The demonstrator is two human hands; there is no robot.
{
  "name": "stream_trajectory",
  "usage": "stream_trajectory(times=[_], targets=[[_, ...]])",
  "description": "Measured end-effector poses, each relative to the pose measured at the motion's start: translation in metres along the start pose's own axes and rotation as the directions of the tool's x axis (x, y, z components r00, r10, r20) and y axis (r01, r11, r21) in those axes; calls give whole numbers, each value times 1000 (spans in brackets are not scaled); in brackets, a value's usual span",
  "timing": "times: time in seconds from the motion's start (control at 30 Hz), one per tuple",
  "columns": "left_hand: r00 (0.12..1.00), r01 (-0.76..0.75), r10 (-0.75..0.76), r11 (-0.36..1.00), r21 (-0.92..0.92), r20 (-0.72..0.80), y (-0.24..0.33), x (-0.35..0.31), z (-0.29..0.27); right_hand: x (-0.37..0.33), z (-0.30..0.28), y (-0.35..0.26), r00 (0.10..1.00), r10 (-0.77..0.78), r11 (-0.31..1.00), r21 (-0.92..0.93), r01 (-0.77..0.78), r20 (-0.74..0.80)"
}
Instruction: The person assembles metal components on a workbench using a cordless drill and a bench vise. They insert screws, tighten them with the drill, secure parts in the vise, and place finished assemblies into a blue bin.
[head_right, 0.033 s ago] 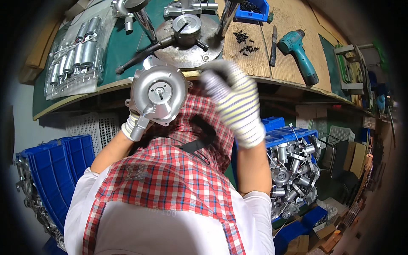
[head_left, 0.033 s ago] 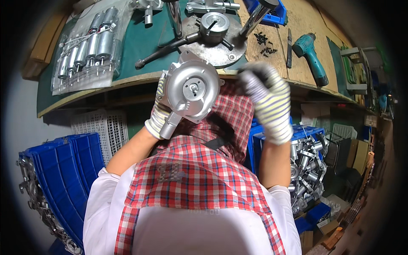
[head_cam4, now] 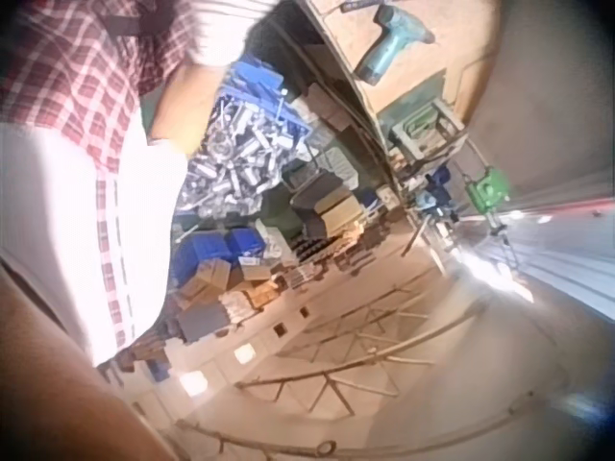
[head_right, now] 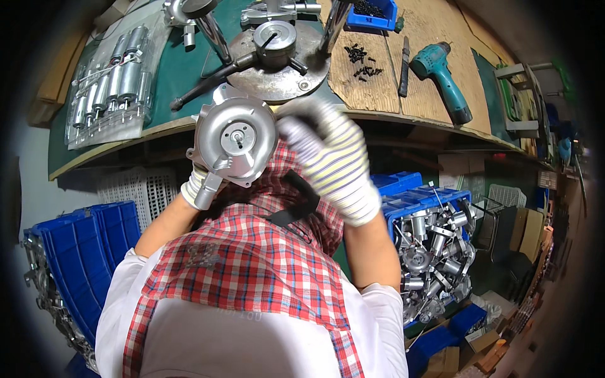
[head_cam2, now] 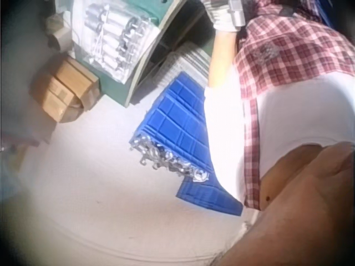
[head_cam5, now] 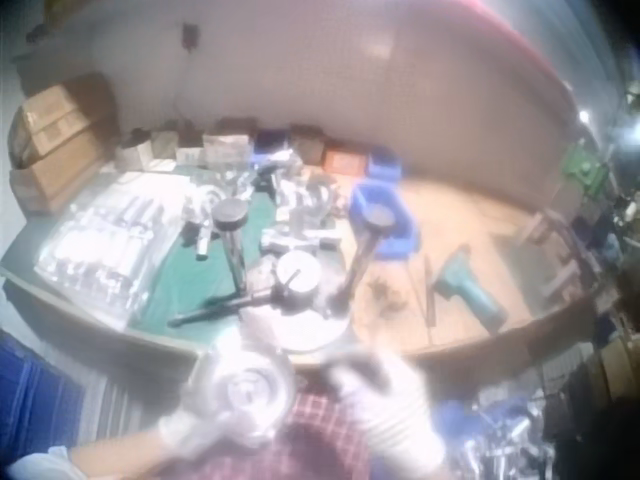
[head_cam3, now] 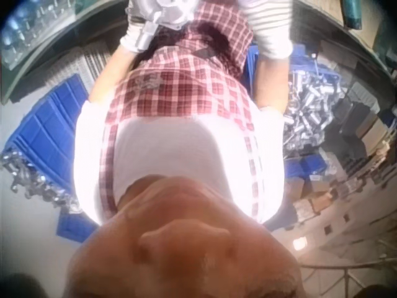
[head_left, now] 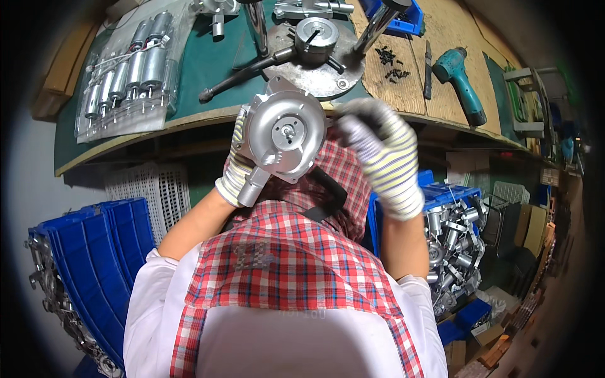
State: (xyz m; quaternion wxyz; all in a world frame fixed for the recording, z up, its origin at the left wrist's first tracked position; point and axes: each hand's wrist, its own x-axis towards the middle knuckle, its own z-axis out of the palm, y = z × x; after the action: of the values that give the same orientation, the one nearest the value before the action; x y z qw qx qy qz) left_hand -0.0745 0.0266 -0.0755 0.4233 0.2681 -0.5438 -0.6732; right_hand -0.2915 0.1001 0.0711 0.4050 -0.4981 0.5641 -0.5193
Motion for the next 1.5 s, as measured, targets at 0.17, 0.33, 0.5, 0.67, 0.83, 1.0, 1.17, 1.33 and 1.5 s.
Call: stream_trajectory(times=[0.17, 0.33, 0.5, 0.67, 0.83, 1.0, 1.17, 1.33, 1.5], targets=[[961, -275, 234, 740, 614, 149, 21, 2, 14, 0, 27, 23, 962, -274, 914, -313, 258, -9], [990, -141, 141, 939, 314, 23, 15, 3, 21, 1, 26, 25, 963, -267, 847, -466, 257, 45], [999, 45, -43, 996, 82, -26, 8, 4, 19, 0, 30, 29, 992, -90, 947, -316, 58, -87], [982, 136, -181, 884, -447, -59, -53, -9, -11, 27, -9, 35, 975, 10, 999, -49, -22, -223], [972, -221, 230, 967, 126, -58, -39, -1, -17, 83, -97, 90, 904, -351, 480, -876, -51, -245], [998, -57, 61, 991, 122, -30, -27, -2, -17, 111, -85, 91, 947, -321, -54, -998, -44, -25], [962, -266, 266, 861, 433, 61, -17, 4, -19, 90, -63, 62, 873, -482, 410, -900, 146, -77], [985, -175, 117, 699, 694, 131, 4, 4, -9, 18, 24, 0, 957, -276, 902, -321, 290, 88], [949, -306, 216, 442, 843, 231, 16, 8, 6, 5, 53, 32, 930, -363, 799, -492, 344, 60]])
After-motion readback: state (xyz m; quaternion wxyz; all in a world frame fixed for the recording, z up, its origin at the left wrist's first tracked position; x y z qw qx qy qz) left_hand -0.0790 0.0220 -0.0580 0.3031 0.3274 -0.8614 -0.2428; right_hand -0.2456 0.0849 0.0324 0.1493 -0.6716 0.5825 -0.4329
